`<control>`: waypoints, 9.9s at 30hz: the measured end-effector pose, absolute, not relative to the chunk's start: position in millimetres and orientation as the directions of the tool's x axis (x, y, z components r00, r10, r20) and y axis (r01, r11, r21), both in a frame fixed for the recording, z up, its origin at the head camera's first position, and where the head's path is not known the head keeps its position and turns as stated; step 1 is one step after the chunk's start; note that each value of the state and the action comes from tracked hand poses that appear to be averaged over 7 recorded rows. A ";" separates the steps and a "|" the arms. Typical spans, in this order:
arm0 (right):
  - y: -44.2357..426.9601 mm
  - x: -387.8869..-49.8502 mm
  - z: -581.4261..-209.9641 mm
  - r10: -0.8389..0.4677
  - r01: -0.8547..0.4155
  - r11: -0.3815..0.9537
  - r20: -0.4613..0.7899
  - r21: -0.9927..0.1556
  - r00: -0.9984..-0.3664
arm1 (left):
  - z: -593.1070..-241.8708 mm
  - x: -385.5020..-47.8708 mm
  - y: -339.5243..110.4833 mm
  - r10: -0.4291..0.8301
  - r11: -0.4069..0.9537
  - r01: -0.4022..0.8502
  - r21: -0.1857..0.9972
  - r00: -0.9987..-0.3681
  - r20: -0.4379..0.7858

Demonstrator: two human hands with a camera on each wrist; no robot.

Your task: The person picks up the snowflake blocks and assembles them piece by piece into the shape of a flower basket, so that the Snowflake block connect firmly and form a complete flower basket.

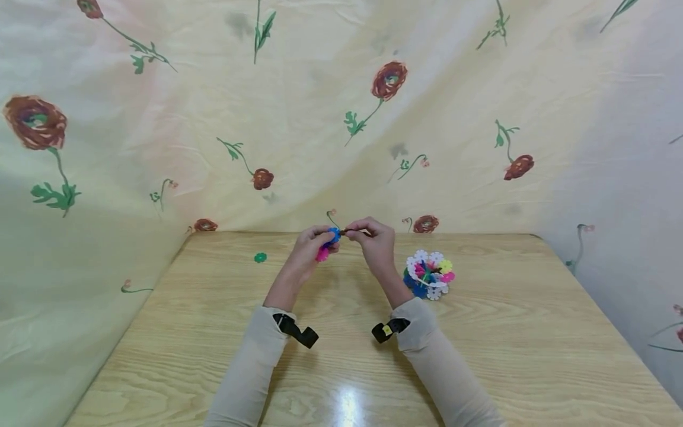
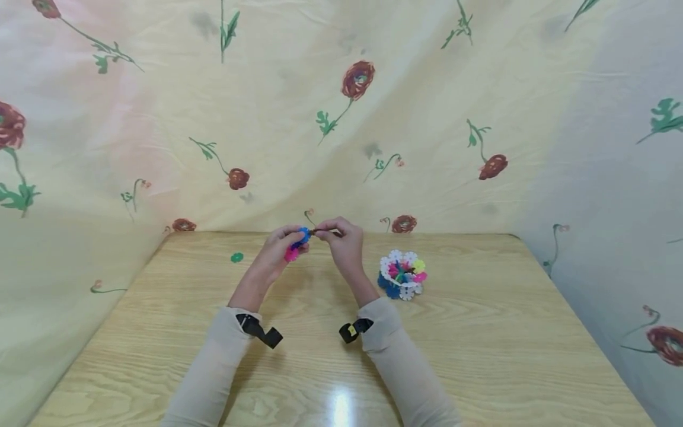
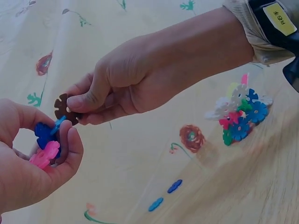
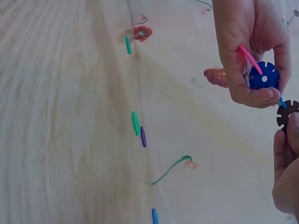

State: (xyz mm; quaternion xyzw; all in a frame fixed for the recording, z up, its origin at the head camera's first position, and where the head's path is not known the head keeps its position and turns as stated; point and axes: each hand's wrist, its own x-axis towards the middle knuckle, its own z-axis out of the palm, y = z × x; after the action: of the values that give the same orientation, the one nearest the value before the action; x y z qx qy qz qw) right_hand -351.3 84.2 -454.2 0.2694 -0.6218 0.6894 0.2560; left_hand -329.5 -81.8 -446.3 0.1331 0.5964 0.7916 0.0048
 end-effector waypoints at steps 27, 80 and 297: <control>83.8 -361.4 -434.7 -0.276 -0.569 0.159 0.517 -0.807 -0.810 | -434.8 -334.4 -106.5 0.041 -0.348 0.081 0.934 -0.994 0.102; 107.1 -406.3 -462.7 -0.596 -0.451 0.550 0.048 -0.703 -0.801 | -440.0 -344.7 -108.1 0.100 -0.337 0.028 0.941 -0.993 0.065; 97.5 -364.0 -441.2 -0.265 -0.607 0.037 0.578 -0.794 -0.772 | -450.3 -342.0 -94.1 0.181 -0.206 0.085 0.975 -0.976 0.123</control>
State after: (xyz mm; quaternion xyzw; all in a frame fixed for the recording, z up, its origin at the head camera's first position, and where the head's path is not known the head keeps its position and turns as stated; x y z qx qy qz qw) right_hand -364.0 97.5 -441.2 0.3083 -0.7069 0.6216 0.1375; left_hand -342.0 -94.1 -450.3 0.1057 0.6293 0.7693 0.0311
